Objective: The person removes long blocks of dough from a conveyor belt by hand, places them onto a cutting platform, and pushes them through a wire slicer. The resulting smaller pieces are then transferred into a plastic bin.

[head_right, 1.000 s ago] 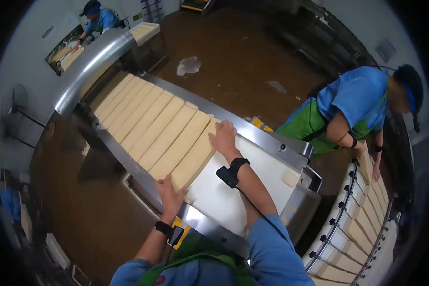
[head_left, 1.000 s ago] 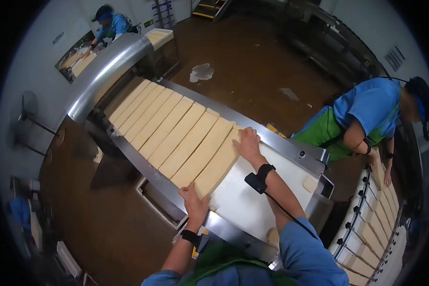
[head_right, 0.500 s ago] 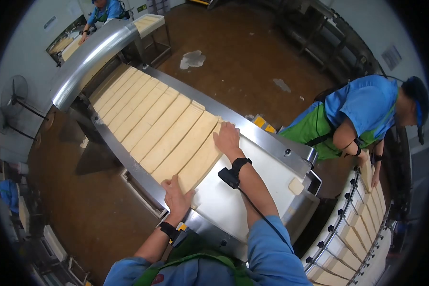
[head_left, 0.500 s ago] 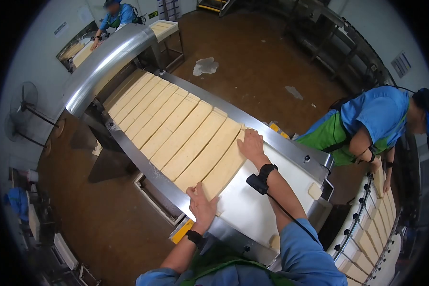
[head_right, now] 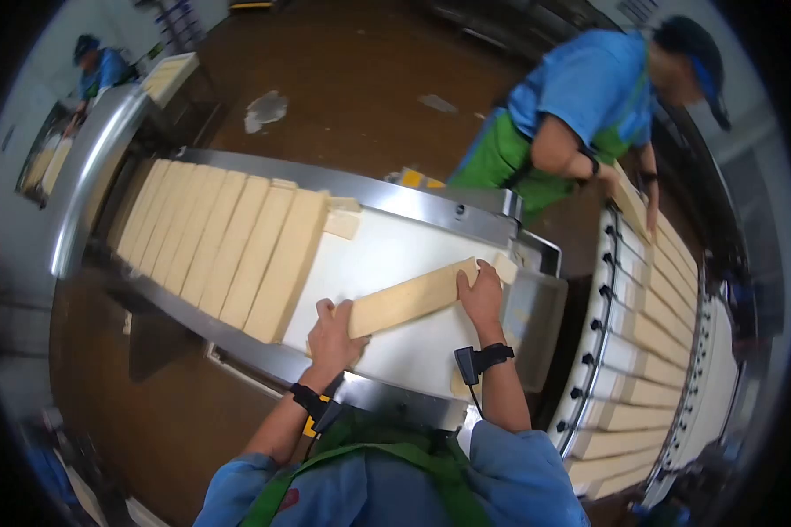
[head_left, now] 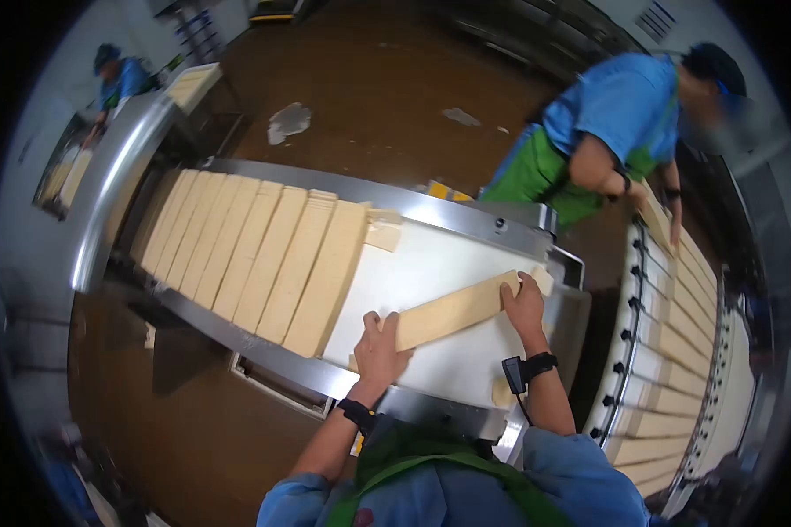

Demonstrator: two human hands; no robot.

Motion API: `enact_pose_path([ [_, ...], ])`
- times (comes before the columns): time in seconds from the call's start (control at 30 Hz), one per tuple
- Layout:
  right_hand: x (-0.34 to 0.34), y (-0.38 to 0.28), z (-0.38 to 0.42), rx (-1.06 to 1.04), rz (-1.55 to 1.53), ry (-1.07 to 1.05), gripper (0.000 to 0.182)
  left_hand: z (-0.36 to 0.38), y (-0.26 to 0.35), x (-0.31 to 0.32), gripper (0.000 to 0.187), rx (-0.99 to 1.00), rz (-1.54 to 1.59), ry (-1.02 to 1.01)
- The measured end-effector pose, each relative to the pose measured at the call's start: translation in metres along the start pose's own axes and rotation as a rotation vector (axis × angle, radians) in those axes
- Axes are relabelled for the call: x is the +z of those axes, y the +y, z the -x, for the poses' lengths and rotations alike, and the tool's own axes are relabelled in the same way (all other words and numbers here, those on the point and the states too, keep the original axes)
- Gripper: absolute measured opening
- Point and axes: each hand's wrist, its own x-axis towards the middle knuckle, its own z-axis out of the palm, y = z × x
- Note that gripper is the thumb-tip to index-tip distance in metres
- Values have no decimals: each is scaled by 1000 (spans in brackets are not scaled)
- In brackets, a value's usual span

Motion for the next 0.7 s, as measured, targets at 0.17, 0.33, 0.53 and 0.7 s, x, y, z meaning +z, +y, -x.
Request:
enact_pose_path([
  [0.17,-9,30,28,30,20,-26,40,-13,6,-1,99,54,-117,-136],
  [0.33,-3,13,31,80,6,60,42,-14,-1,31,104,-7,-170,-174],
  [0.53,-11,18,62,169,-80,116,49,-7,22,36,90,-7,-37,-106],
  [0.7,-60,15,123,180,-280,382,52,14,56,37,79,218,-16,44],
])
